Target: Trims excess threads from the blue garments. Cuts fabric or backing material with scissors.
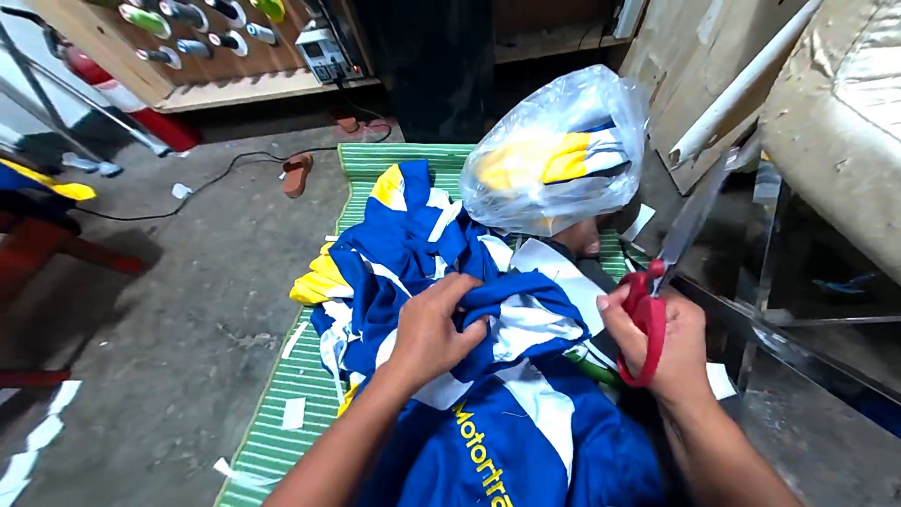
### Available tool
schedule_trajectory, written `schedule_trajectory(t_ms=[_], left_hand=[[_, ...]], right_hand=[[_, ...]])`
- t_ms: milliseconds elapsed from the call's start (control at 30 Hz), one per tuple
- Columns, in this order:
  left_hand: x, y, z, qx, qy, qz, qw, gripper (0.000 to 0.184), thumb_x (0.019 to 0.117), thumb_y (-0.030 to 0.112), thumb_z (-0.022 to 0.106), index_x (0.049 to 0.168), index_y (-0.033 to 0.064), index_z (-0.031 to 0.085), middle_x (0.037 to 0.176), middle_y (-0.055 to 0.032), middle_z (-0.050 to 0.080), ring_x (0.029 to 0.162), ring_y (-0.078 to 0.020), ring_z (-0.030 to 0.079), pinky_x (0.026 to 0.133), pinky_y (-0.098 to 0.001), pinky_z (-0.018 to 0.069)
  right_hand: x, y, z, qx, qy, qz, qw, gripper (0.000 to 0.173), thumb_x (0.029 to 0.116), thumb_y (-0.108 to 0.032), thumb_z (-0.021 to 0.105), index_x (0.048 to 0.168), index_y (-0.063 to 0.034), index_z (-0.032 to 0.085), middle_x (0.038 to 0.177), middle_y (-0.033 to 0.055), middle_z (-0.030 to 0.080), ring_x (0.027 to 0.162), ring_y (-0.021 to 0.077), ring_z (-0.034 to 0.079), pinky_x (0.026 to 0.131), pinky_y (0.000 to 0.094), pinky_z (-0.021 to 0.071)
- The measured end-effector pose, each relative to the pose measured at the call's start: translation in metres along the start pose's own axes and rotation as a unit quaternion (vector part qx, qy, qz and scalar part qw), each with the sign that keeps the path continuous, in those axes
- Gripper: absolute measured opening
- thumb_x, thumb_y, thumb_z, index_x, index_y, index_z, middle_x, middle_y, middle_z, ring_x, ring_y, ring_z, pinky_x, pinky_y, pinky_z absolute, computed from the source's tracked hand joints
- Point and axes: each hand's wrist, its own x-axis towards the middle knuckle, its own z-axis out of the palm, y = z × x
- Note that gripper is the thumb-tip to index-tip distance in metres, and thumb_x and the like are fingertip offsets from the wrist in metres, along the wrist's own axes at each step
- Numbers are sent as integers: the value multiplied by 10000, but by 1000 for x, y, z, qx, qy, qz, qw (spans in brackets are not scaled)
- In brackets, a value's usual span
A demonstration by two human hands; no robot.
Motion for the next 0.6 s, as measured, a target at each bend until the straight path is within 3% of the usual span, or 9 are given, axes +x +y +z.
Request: schedule_trajectory(t_ms=[167, 300, 367, 433, 500, 600], left_hand=[[-14, 13, 11, 30, -1, 124, 992, 236, 852, 196, 662, 1064, 139, 750, 916, -36, 669, 817, -172, 659, 658, -383, 539], [-10, 12, -4, -2, -69, 155, 986, 213, 906, 296, 603, 990, 162, 747, 951, -23, 650, 870, -149, 632, 692, -357, 522], [-5, 6, -25, -46, -132, 133, 981, 418, 997, 489, 487, 899, 159, 723, 989, -5, 638, 956, -118, 608, 789, -360, 517], [6, 9, -42, -89, -157, 74, 981, 631, 1042, 618, 332, 886, 138, 711, 965, 25, 634, 948, -65, 600, 825, -326, 518], [22, 22, -37, -134, -126, -12, 983, 660, 1024, 643, 323, 999, 98, 694, 977, -1, 647, 914, -89, 619, 796, -359, 530], [49, 43, -7, -272, -153, -132, 941, 617, 984, 535, 546, 1375, 57, 563, 1226, -127, 659, 1053, -202, 649, 901, -453, 542]], right_hand=[[11, 4, -11, -66, -112, 16, 991, 220, 858, -337, 748, 895, -124, 709, 720, -107, 654, 619, -87, 568, 575, 108, 478], [24, -8, -14, -66, -119, 6, 991, 90, 829, -232, 707, 826, -145, 683, 638, -120, 593, 552, -83, 524, 506, 113, 432], [22, -11, -15, -30, -104, -8, 994, 59, 848, -201, 694, 839, -146, 675, 644, -135, 588, 552, -88, 518, 508, 100, 432], [16, -13, -14, 16, -94, -29, 995, 44, 868, -182, 692, 872, -141, 676, 709, -144, 640, 618, -89, 569, 580, 101, 491], [7, -14, -9, 55, -82, -54, 994, 38, 876, -153, 687, 888, -118, 693, 764, -144, 666, 672, -90, 593, 636, 105, 519], [-3, -14, 0, 89, -51, -103, 989, 42, 883, -120, 697, 899, -85, 712, 792, -132, 695, 689, -98, 604, 635, 90, 516]])
